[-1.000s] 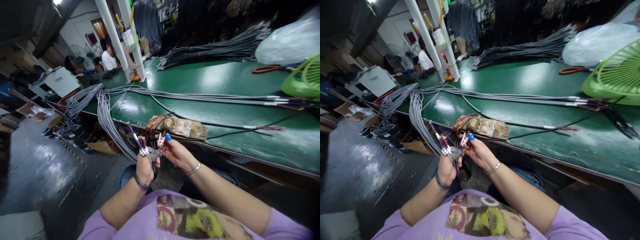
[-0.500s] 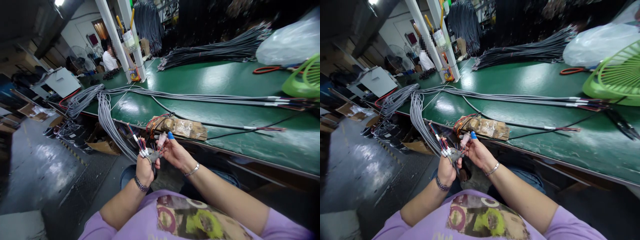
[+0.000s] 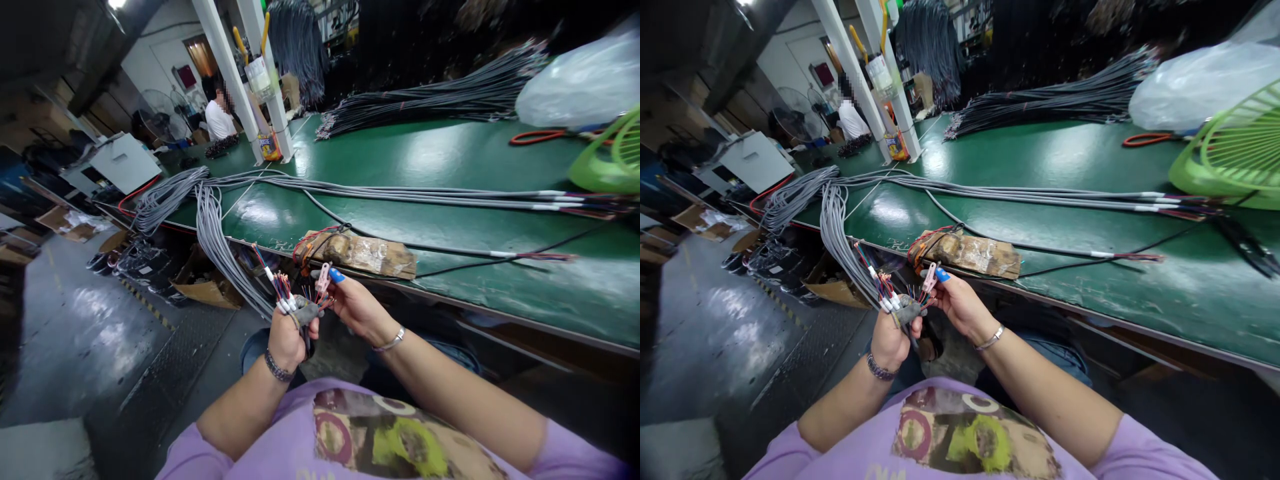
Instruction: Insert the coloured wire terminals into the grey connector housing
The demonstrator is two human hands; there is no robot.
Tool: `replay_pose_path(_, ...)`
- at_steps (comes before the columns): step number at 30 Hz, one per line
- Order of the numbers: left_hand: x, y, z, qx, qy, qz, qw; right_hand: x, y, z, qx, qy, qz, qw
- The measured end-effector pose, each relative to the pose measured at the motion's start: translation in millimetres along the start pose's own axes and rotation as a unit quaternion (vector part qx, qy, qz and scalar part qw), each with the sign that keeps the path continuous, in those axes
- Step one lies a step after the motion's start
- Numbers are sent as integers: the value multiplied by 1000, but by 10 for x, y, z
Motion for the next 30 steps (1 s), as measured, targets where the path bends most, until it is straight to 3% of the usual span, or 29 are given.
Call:
replay_pose_path(2,16,-18,26,4,7,-7,1000,-4,14,14,-8,8,-13,1000)
replay_pose_path(6,43,-55,64,19,18,0,1000,113,117,-25,-90,116,-83,986)
replay_pose_path(8,60,-66,76,25,26,3,999,125,135,-26,-102,135,-96,981)
replay_pose_path(14,103,-51,103,14,41,-3,999,-60,13,109,19,-13,21,1000)
replay_pose_path(25,132,-41,104,26,43,10,999,-25,-4,133,24,-3,49,998)
replay_pose_path(30,132,-21,89,14,40,2,999,-80,8,111,18,-30,76,996)
Point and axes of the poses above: each hand's wrist, its own z-axis towards the middle knuckle, its own y-axis out of the back of the hand, x = y × z, the point moved 8 cm from there along z, towards the middle knuckle, and after that the axes turned 13 degrees about -y, right-handed, at the moved point
